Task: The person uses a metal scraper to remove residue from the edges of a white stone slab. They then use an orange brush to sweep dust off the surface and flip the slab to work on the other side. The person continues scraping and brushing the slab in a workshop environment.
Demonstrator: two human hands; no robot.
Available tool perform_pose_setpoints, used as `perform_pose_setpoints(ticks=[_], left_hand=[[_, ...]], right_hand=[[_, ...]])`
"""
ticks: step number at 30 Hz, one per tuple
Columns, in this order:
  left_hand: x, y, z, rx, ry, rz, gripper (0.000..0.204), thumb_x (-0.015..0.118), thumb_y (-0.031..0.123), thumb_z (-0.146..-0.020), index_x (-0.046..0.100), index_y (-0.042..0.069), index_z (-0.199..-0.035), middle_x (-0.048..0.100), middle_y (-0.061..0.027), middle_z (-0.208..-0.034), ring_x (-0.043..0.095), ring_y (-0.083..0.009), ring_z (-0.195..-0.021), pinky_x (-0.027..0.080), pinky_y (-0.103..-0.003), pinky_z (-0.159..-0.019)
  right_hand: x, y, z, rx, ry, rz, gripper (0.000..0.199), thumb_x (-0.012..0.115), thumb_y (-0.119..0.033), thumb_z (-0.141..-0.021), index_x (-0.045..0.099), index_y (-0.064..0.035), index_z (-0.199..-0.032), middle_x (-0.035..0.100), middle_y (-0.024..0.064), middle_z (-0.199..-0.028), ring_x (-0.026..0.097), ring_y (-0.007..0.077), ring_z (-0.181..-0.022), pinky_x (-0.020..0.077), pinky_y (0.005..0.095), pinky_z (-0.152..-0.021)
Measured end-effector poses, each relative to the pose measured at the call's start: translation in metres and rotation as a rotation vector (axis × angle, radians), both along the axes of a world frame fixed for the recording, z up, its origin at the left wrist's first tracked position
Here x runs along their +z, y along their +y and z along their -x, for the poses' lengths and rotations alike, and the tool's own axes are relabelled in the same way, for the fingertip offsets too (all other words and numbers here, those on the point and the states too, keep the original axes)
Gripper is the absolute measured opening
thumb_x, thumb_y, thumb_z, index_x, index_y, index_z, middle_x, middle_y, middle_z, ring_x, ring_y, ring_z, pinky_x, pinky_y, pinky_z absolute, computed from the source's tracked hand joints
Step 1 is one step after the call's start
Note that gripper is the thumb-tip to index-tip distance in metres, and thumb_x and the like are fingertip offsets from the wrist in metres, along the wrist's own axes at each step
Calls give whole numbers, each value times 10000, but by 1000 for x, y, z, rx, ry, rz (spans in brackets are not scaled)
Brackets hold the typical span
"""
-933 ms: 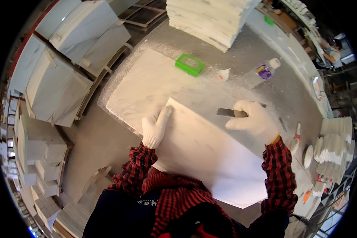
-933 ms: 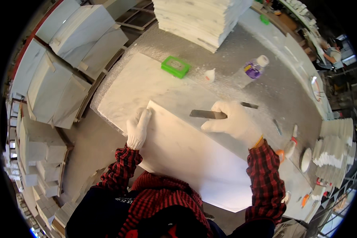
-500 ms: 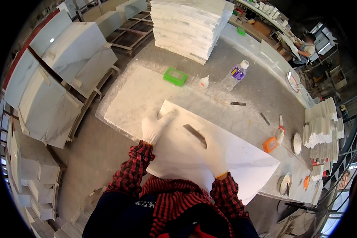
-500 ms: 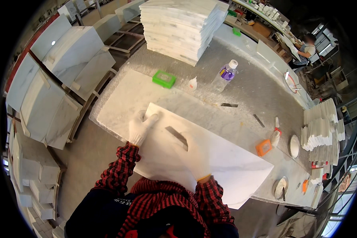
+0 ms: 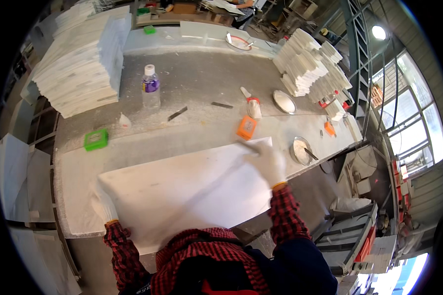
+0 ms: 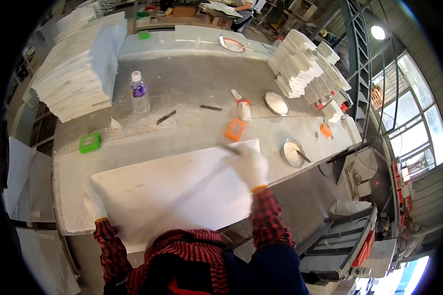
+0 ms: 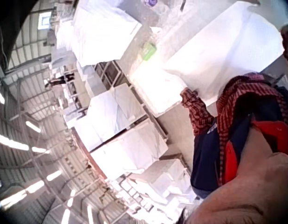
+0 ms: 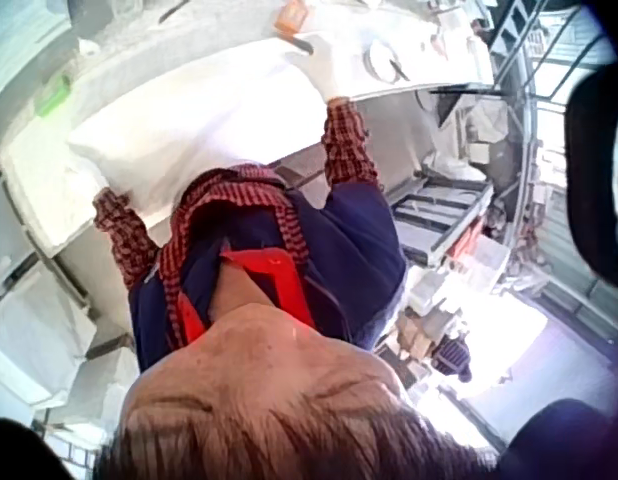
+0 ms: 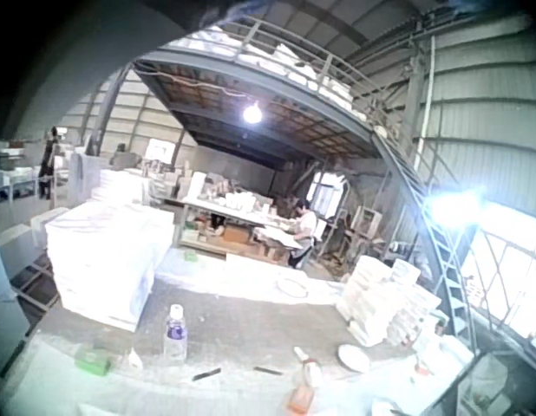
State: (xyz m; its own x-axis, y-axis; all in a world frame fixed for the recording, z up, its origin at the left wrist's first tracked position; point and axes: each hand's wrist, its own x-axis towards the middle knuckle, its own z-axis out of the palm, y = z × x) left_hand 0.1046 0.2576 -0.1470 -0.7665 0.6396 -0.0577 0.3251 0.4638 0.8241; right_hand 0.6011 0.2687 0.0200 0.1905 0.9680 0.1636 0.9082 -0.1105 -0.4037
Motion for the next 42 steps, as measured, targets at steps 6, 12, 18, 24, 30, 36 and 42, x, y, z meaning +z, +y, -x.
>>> perform_pose_setpoints(ticks=[6,12,18,24,30,36,42], left_hand=[[23,-4,-18,-5,-276,-235,770,389,603,-1045,628,-100,-1247,697,-167,-1178,633,-243,-1088,455,-367,-977],[19,-22,1,-10,-122,-142,664,499,522,-1028,627,-85,-1264,704,-193,-1194,647,-263,-1125,469,-365,-993],[75,-25,-34,-286,-84,-115,704,657,458,-957,484,-7,-1457,539,-237,-1452,526,-307,-1335,421,-364,-1095],[68,-44,-17,-236,-158,43,639,747,542,-825,666,-30,-1098,696,-240,-985,687,-340,-947,525,-409,-850],[53,-39,-19,-256,-113,-113,557,758,515,-808,687,-28,-913,676,-200,-894,657,-341,-846,516,-430,-786],[59,-31,-13,-312,-70,-109,532,772,489,-786,692,-24,-901,671,-191,-891,639,-367,-865,507,-445,-793],[54,-30,-10,-324,85,-183,488,769,468,-798,683,-5,-882,679,-176,-877,637,-381,-888,501,-459,-818]], right_hand=[[-28,-28,-207,-474,-564,130,398,671,-418,-842,695,-178,-1159,730,143,-1118,706,338,-1015,551,462,-836],[-33,38,-186,-393,-627,395,474,594,-420,-908,647,-105,-1258,697,251,-1127,681,401,-1038,533,506,-873],[-85,149,-133,107,-462,233,655,617,-499,-923,434,-161,-1453,570,171,-1381,595,355,-1182,519,468,-931],[-102,197,-52,45,-488,556,935,657,-462,-825,267,-114,-1601,138,178,-1690,383,342,-1465,384,419,-1140],[12,165,71,612,509,623,754,607,-152,-838,388,-73,-1556,502,141,-1454,557,216,-1223,449,365,-1024],[-4,160,233,1114,510,859,520,568,-152,-964,509,-9,-1460,544,132,-1483,504,220,-1362,351,334,-1144],[-39,135,374,1294,439,554,486,602,-191,-983,534,-5,-1427,605,200,-1382,555,271,-1304,392,357,-1116]])
